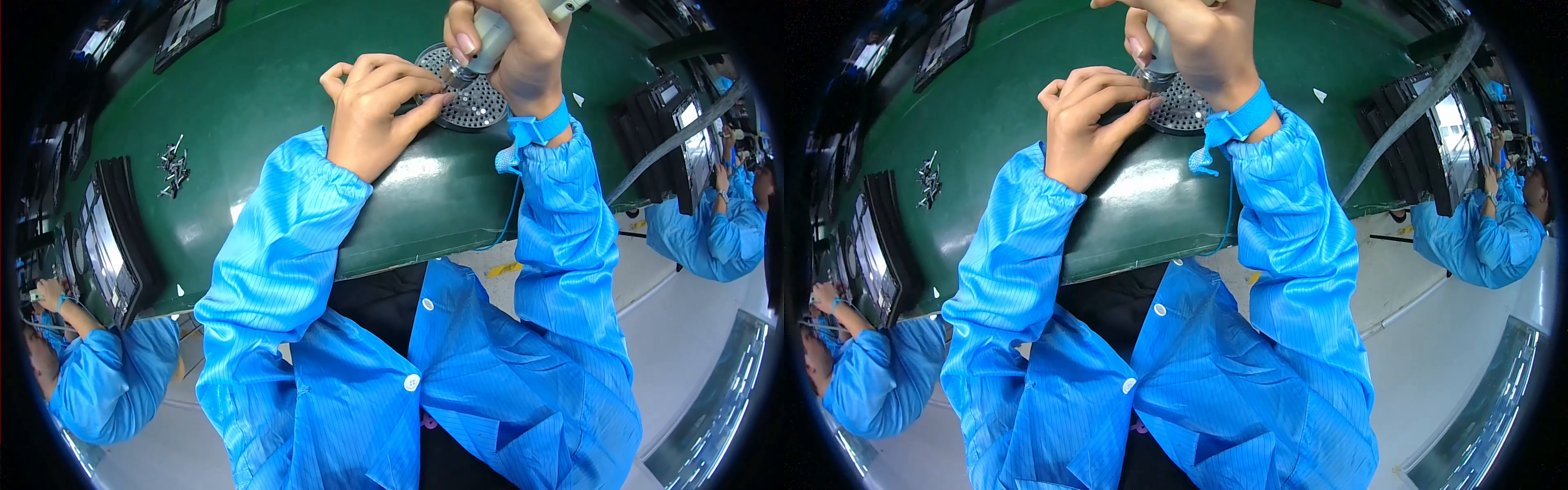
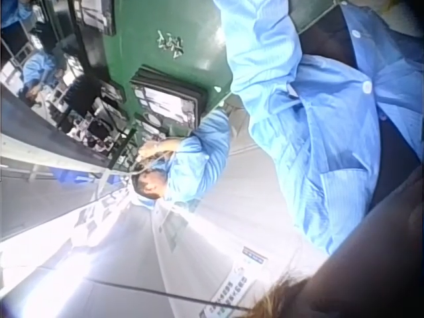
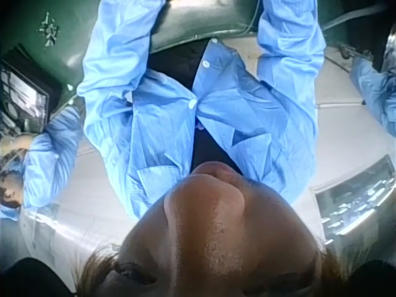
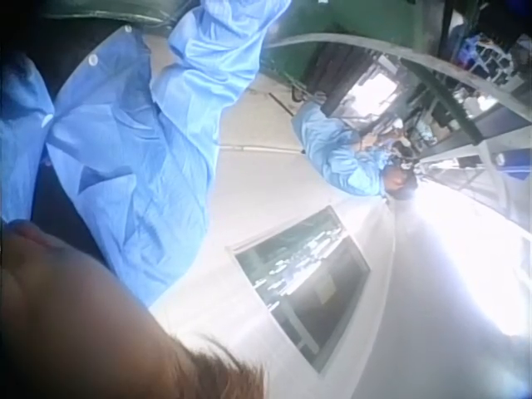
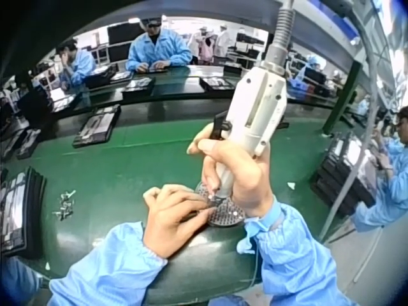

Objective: The person assembles tablet components by hand, securing them with screws using an electric screwdriver.

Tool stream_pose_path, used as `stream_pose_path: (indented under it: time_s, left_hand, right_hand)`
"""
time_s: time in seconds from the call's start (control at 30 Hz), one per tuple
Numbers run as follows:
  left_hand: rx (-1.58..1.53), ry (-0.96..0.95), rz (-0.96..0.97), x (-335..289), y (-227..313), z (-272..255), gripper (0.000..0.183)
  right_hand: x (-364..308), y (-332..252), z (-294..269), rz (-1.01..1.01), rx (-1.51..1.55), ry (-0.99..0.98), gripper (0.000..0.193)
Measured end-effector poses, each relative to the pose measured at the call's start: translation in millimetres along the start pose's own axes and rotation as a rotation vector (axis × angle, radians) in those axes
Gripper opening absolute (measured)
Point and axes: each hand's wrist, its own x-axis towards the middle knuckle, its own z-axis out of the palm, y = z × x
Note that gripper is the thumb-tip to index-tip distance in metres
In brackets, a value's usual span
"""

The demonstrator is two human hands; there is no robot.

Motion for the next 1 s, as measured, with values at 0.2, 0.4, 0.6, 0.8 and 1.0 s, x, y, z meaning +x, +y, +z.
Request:
stream_pose_path:
  time_s: [0.2, 0.4, 0.6, 0.8, 1.0]
  left_hand:
    - [-0.016, 0.002, -0.003, 0, -1, 0, 0.012]
    - [-0.068, -0.019, -0.031, 0, -1, 0, 0.012]
    - [-0.196, -0.040, -0.134, 0, -2, 1, 0.013]
    - [-0.246, -0.075, -0.183, -5, 0, 2, 0.014]
    - [-0.245, -0.069, -0.192, -11, -6, 3, 0.016]
  right_hand:
    - [0, -2, 3, 0.009, 0.004, 0.006, 0.018]
    - [0, -1, 5, -0.004, 0.005, 0.029, 0.019]
    - [-1, -4, 6, 0.011, 0.005, 0.022, 0.019]
    - [-5, -1, 3, 0.026, -0.004, 0.018, 0.019]
    - [-4, 7, 6, 0.035, 0.017, 0.031, 0.019]
